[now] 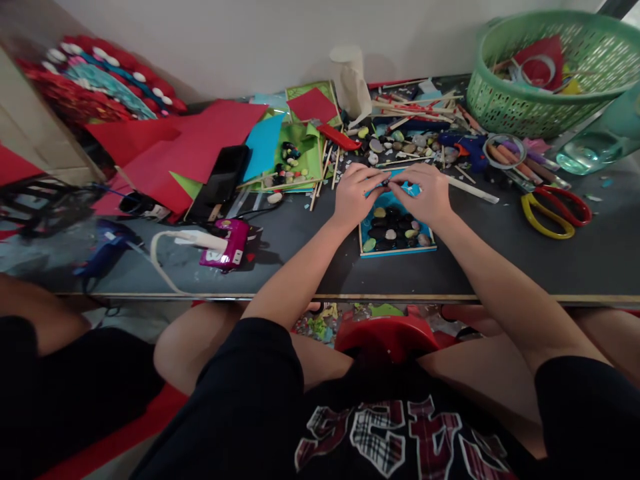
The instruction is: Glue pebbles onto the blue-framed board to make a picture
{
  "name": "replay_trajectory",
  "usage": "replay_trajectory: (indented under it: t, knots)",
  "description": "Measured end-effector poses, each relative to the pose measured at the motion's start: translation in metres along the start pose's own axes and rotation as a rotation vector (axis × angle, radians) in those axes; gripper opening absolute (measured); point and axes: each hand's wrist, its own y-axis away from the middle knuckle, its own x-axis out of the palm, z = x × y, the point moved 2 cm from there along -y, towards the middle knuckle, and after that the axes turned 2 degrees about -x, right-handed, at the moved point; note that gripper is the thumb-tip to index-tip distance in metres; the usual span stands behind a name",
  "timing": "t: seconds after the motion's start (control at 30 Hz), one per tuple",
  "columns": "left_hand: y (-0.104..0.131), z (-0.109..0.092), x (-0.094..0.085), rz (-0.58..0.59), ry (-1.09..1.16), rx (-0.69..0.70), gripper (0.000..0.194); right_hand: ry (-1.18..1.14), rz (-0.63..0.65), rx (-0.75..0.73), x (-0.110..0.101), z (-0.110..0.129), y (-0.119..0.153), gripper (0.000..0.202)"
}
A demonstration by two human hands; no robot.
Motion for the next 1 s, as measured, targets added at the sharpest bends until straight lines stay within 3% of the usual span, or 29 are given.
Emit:
replay_trajectory:
  t: [0.23, 0.47, 0.67, 0.83, 0.9, 1.0]
  knots:
    - [0.003, -0.007, 0.0, -0.052, -0.081, 0.063, 0.031, -0.008, 0.008, 0.028, 0.003, 0.001, -0.001, 0.01]
    - [0.003, -0.011, -0.001, -0.066, -0.022, 0.044, 0.033, -0.081, 0.023, 0.027, 0.003, 0.002, -0.003, 0.007]
    - [0.001, -0.014, -0.005, -0.085, 0.138, -0.135, 0.039, -0.089, -0.049, 0.079, 0.002, -0.019, -0.004, 0.013]
    - [0.0, -0.007, -0.006, -0.133, 0.393, -0.298, 0.05, 0.201, -0.241, 0.3, -0.029, -0.06, -0.005, 0.024]
    - [0.0, -0.002, -0.001, -0.12, 0.505, -0.348, 0.054, 0.407, -0.224, 0.392, -0.044, -0.063, -0.005, 0.027]
    - [0.001, 0.004, 0.009, -0.095, 0.662, -0.405, 0.058, 0.605, -0.132, 0.487, -0.057, -0.052, -0.004, 0.051]
